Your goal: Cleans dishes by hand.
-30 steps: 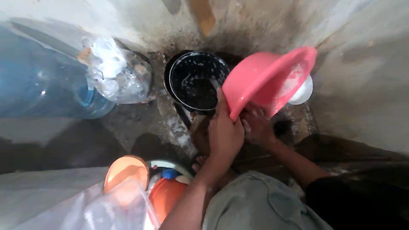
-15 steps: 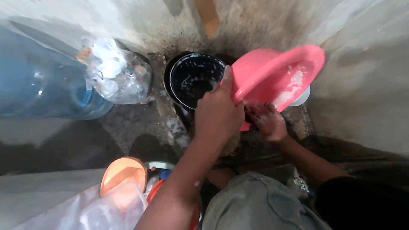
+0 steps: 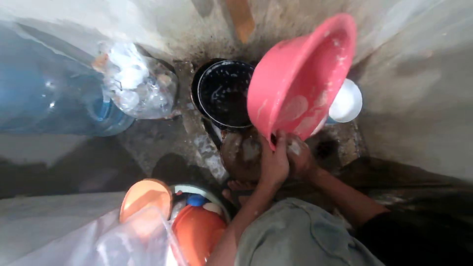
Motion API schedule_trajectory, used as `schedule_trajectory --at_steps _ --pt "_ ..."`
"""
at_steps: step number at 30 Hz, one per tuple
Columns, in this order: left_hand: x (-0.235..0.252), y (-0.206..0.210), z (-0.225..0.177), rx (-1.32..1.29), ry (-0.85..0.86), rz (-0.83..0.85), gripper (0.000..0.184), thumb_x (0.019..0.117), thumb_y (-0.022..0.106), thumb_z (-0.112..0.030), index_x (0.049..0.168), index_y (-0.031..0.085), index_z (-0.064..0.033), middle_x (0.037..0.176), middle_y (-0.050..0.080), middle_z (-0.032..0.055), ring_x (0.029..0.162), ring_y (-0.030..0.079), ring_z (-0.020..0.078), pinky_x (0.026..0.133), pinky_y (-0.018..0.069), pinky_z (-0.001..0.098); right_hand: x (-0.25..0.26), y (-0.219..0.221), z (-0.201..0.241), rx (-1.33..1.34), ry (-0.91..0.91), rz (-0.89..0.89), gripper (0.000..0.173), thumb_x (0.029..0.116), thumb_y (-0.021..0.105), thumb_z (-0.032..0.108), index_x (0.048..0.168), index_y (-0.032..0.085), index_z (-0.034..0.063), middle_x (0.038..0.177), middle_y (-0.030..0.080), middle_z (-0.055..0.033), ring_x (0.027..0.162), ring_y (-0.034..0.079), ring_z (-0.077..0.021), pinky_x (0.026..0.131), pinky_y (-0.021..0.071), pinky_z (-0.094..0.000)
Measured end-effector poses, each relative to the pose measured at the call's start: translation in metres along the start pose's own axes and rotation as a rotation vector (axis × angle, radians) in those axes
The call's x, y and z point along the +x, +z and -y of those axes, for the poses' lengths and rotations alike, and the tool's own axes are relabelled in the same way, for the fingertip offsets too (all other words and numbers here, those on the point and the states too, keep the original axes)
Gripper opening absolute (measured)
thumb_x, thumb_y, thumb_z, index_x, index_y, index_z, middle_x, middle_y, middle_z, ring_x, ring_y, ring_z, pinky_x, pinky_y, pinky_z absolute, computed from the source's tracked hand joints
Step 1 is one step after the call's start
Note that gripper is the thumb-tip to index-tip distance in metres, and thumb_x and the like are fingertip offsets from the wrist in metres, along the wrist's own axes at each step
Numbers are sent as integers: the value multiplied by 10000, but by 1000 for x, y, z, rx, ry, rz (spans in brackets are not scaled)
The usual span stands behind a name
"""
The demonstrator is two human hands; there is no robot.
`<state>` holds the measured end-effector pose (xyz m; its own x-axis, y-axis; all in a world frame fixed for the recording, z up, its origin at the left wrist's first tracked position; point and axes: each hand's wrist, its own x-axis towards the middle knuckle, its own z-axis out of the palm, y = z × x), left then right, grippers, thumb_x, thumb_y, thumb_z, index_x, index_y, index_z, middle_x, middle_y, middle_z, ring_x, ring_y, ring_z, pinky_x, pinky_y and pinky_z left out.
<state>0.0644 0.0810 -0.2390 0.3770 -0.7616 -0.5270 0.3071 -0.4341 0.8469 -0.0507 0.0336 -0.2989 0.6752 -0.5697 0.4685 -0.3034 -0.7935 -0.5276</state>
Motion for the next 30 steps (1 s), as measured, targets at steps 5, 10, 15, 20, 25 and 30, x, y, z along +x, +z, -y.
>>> schedule_trajectory --at_steps 5,10,15,20,25,30 --pt "-1 -6 10 -197 49 -125 475 1111 387 -417 1524 411 -182 1323 621 101 1148 657 194 944 586 437 10 -41 -70 -193 -198 311 421 991 492 174 1378 621 70 1452 603 -128 1396 512 -314 1212 284 -567" --pt "-2 3 7 -286 35 -185 410 1111 452 -223 1493 419 -78 1268 634 176 1036 731 277 845 655 485 37 -50 -81 -377 57 222 432 1005 492 229 1376 617 43 1527 537 -135 1504 376 -352 1267 136 -617" --pt "-1 1 6 -42 89 -223 522 1099 480 -222 1590 315 -156 1371 596 114 1146 634 168 950 550 377 9 -1 -32 -74 308 166 341 936 640 133 1215 673 -61 1348 615 -260 1323 537 -456 1112 438 -586" --pt "-6 -2 -2 82 24 -280 521 1091 484 -163 1582 319 -107 1327 618 133 1161 626 155 1000 517 344 3 18 -28 5 42 6 296 869 648 172 1125 712 40 992 699 -160 990 662 -345 932 524 -499" --pt "-17 -10 -4 179 24 -233 681 1043 533 -82 1628 187 -128 1298 628 175 1116 664 199 938 561 382 47 -29 -69 -587 140 207 323 854 755 117 1170 744 188 1150 705 -191 1142 595 -523 896 414 -744" --pt "-20 -6 -8 284 59 -160 717 1032 559 -113 1635 173 -153 1214 670 163 1057 689 226 911 571 425 89 -41 -74 -799 123 -98 188 939 640 60 1048 755 160 1060 721 -146 1026 637 -405 835 431 -598"
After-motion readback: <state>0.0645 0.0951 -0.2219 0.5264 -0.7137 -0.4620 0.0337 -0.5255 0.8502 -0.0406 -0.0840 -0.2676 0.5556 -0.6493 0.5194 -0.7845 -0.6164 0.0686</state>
